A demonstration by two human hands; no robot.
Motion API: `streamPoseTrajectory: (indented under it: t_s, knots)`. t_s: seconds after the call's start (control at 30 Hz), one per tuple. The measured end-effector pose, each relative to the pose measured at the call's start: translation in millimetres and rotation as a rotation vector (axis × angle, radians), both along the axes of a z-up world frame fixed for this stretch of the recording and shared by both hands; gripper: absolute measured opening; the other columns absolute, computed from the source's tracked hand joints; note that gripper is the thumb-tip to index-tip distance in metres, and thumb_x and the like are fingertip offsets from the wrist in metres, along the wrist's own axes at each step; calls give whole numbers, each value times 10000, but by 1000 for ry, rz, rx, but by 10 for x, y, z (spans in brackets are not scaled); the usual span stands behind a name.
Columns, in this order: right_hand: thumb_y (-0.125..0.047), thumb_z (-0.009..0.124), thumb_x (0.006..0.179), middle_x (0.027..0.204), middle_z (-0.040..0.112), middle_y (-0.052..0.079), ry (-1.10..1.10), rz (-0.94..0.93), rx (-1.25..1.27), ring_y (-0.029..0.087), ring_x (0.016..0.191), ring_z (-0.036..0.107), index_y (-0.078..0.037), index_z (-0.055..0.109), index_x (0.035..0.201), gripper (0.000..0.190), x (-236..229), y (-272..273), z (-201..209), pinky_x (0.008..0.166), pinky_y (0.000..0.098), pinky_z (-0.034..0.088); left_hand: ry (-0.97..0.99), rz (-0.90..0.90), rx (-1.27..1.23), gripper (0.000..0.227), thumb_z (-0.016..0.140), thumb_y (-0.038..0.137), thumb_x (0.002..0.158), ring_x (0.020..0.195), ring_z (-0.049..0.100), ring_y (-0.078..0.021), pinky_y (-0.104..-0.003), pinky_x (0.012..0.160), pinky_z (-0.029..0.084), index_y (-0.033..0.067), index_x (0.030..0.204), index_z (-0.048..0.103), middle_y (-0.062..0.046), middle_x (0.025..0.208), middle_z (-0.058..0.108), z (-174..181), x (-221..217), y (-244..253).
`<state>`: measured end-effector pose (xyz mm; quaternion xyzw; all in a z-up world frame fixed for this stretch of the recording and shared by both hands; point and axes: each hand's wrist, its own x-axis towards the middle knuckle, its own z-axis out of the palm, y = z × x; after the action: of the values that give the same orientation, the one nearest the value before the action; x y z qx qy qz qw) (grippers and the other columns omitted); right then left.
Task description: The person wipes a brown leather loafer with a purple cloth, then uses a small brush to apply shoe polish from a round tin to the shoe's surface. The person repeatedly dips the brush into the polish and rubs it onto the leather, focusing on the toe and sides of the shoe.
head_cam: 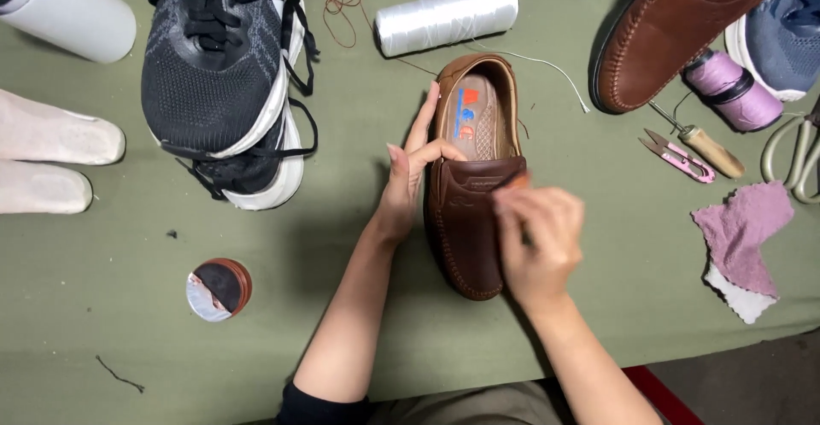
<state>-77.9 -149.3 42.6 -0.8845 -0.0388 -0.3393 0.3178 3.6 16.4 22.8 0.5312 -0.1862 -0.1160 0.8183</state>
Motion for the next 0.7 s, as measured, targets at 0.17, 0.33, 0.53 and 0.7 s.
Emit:
streamPoseTrajectory:
  t_s: [0.17,0.33,0.53,0.7]
  knots:
    - [-37,785,970,1053,728,52,-22,27,15,285,969,622,-61,786,1027,62,166,-109,84,925,423,519,-11,17,-26,893,114,705,1042,1636,-16,-291,-404,1320,103,41,1058,712,-76,1761,1,45,25,-30]
    - [-43,818,904,1032,753,37,-58,109,-66,303,917,640,-109,798,997,116,164,78,13,924,434,537,-36,21,-4,891,97,700,1045,1632,-59,-310,-430,1323,57,51,1068,707,-89,1761,-11,30,40,-33]
    - [-95,777,933,1077,745,11,-99,164,-172,307,909,655,-156,788,1060,142,217,96,-190,872,449,523,-59,31,0,903,80,709,1042,1632,-61,-324,-445,1326,1,70,1067,717,-92,1760,0,-52,33,-26]
    - [-100,767,945,1013,752,5,-113,151,-198,287,869,655,-153,791,1015,91,233,140,20,820,426,526,-80,40,8,932,44,710,1034,1620,-54,-382,-482,1325,-39,58,1046,709,-123,1751,8,-102,53,-72]
